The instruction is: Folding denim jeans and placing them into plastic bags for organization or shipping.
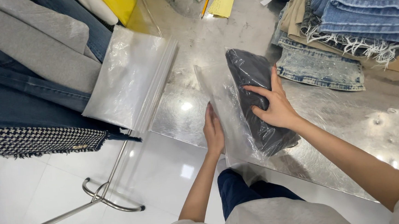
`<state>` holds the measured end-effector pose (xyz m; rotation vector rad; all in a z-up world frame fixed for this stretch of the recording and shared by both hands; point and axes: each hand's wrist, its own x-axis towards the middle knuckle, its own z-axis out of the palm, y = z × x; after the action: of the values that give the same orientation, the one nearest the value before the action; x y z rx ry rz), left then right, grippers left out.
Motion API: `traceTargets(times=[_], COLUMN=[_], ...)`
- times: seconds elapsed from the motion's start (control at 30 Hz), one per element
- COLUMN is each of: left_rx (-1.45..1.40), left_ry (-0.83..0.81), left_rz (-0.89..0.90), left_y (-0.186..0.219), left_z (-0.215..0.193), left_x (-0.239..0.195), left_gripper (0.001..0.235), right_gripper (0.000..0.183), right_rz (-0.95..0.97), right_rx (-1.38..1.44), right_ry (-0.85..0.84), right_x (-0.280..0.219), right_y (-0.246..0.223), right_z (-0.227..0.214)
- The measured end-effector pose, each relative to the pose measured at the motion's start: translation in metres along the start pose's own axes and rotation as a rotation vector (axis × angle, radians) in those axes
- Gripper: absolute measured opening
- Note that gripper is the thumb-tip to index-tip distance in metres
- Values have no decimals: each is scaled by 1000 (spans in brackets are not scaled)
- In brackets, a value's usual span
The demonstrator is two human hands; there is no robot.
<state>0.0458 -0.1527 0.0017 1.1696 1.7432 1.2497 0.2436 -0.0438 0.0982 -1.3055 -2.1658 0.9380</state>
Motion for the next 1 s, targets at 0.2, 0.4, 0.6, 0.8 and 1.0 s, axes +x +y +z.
traceTargets(times=[0.2, 0.4, 0.6, 0.8, 1.0], left_rx=[-207, 327, 826, 1052, 1083], left_ry=[80, -337, -356, -377, -261], left_rz=[53, 264, 266, 379, 577], left_y=[-24, -2, -5, -13, -20], left_z=[-1, 20, 38, 28, 25], left_x=[12, 19, 32, 84, 116], left_gripper=[55, 64, 66, 68, 67], right_gripper=[69, 67, 69, 65, 68], right_rz=[-15, 18, 13, 51, 56], right_rx=[18, 90, 104, 135, 146], right_ry=[13, -13, -10, -14, 0], right_x=[-1, -1, -3, -4, -3], right_y=[2, -3, -1, -10, -4], right_z=[-4, -17, -21, -27, -25])
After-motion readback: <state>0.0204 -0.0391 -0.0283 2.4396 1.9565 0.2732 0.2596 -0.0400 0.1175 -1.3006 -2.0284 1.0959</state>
